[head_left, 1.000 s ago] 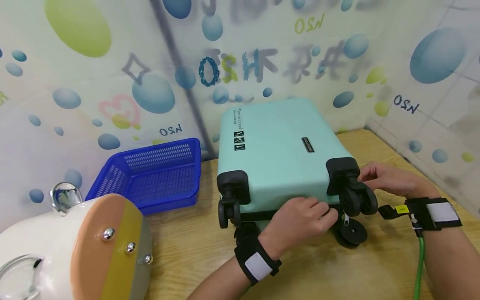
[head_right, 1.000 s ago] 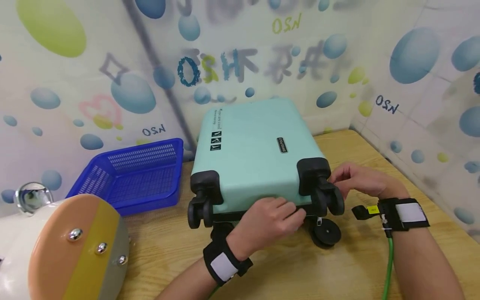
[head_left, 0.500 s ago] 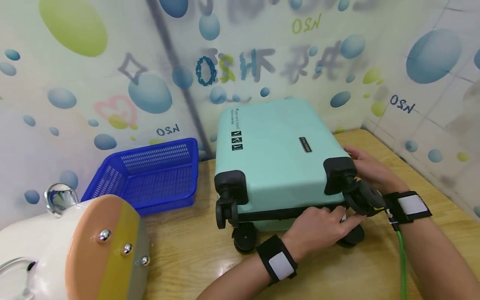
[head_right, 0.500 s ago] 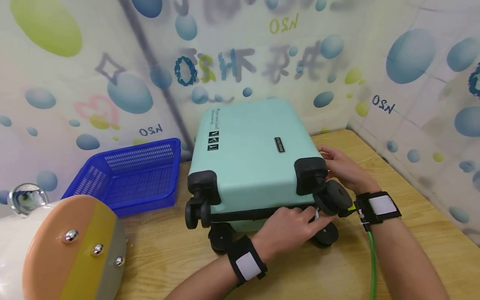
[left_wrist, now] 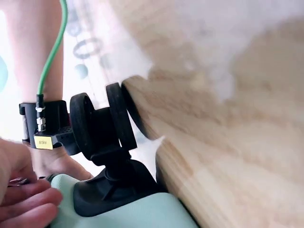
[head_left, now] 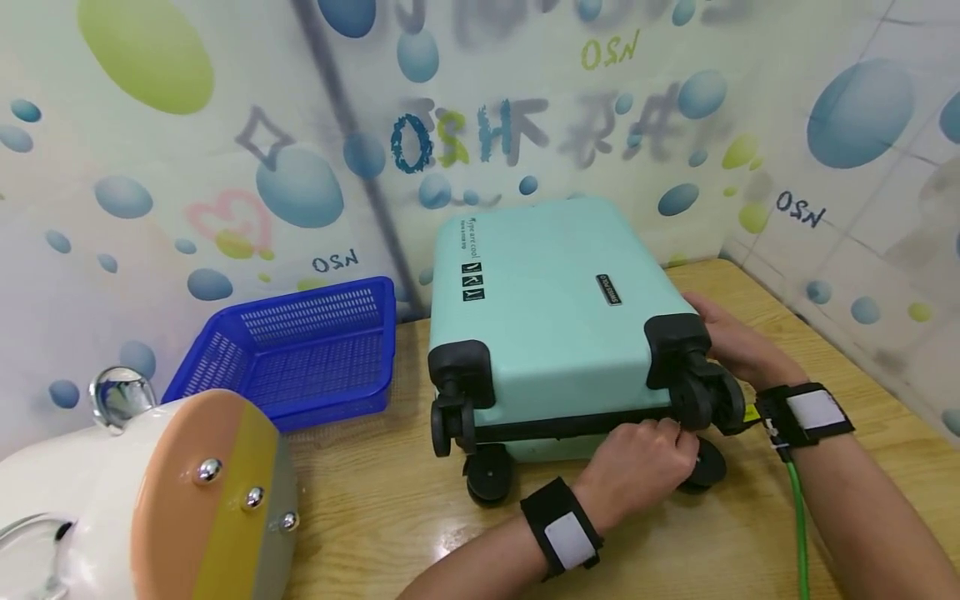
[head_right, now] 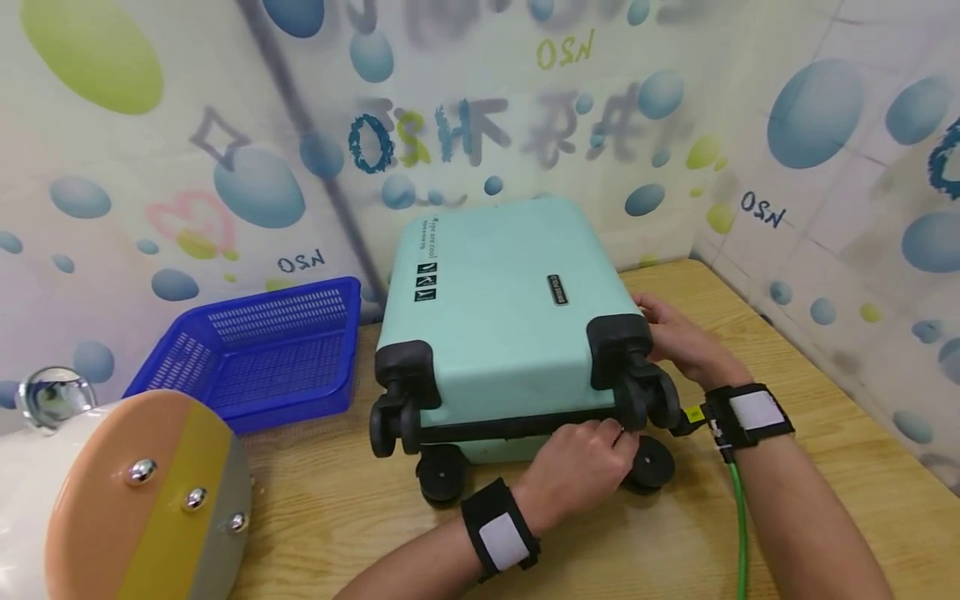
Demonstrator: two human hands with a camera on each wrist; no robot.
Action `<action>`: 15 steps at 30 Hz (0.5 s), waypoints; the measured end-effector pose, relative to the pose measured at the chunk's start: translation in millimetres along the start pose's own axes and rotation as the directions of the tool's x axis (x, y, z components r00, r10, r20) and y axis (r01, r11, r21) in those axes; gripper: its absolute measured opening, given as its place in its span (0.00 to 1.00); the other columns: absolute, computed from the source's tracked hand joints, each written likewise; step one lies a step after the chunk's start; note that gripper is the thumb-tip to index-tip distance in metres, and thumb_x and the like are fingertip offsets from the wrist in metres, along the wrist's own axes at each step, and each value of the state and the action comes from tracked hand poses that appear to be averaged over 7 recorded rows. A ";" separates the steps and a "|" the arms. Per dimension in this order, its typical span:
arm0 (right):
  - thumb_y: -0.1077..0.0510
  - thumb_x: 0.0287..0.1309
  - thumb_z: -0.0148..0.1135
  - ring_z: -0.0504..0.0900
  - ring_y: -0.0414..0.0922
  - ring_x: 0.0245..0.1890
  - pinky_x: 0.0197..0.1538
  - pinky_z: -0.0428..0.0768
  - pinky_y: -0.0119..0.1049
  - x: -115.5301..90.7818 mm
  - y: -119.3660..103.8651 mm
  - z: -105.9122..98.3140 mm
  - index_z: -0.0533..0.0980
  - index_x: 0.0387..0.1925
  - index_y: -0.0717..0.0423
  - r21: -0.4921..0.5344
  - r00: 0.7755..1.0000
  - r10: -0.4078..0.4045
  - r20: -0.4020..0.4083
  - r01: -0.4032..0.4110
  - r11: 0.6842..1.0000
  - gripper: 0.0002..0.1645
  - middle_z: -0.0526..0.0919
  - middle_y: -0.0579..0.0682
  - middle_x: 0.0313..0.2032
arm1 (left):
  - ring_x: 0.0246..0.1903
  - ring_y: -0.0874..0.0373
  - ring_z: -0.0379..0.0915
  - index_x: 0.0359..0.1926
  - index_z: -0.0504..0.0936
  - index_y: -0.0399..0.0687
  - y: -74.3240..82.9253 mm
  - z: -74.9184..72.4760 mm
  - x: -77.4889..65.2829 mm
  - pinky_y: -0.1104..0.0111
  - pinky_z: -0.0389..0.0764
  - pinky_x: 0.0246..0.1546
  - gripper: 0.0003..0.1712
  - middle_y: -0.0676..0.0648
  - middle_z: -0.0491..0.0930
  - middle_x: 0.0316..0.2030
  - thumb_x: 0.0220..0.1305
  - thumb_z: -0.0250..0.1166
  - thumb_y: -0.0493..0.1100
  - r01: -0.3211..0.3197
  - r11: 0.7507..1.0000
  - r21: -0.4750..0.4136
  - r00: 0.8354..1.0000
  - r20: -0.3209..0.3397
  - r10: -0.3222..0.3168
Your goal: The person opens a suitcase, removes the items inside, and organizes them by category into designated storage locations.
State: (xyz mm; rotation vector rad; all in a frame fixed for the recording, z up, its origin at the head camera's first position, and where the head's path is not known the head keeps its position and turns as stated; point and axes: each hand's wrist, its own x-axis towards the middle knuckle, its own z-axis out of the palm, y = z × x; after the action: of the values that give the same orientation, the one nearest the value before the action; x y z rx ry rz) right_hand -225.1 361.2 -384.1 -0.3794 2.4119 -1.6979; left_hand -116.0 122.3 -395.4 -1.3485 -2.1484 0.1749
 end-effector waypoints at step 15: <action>0.56 0.76 0.51 0.57 0.60 0.65 0.56 0.71 0.51 -1.3 -0.1 3.4 0.43 0.81 0.51 -0.096 0.997 -0.036 0.067 0.042 0.994 0.42 0.51 0.59 0.73 | 0.28 0.73 0.77 0.43 0.85 0.52 -9.7 -6.5 -9.8 0.84 0.71 0.28 0.07 0.61 0.80 0.26 0.69 0.63 0.37 0.224 0.901 -0.372 0.971 0.008 -0.238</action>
State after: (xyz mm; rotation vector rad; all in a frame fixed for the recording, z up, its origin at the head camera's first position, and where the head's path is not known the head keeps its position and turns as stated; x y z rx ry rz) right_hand -222.9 358.5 -385.2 -0.4908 2.4621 -1.5613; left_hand -116.9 108.0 -390.1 -1.2625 -2.3672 -0.3680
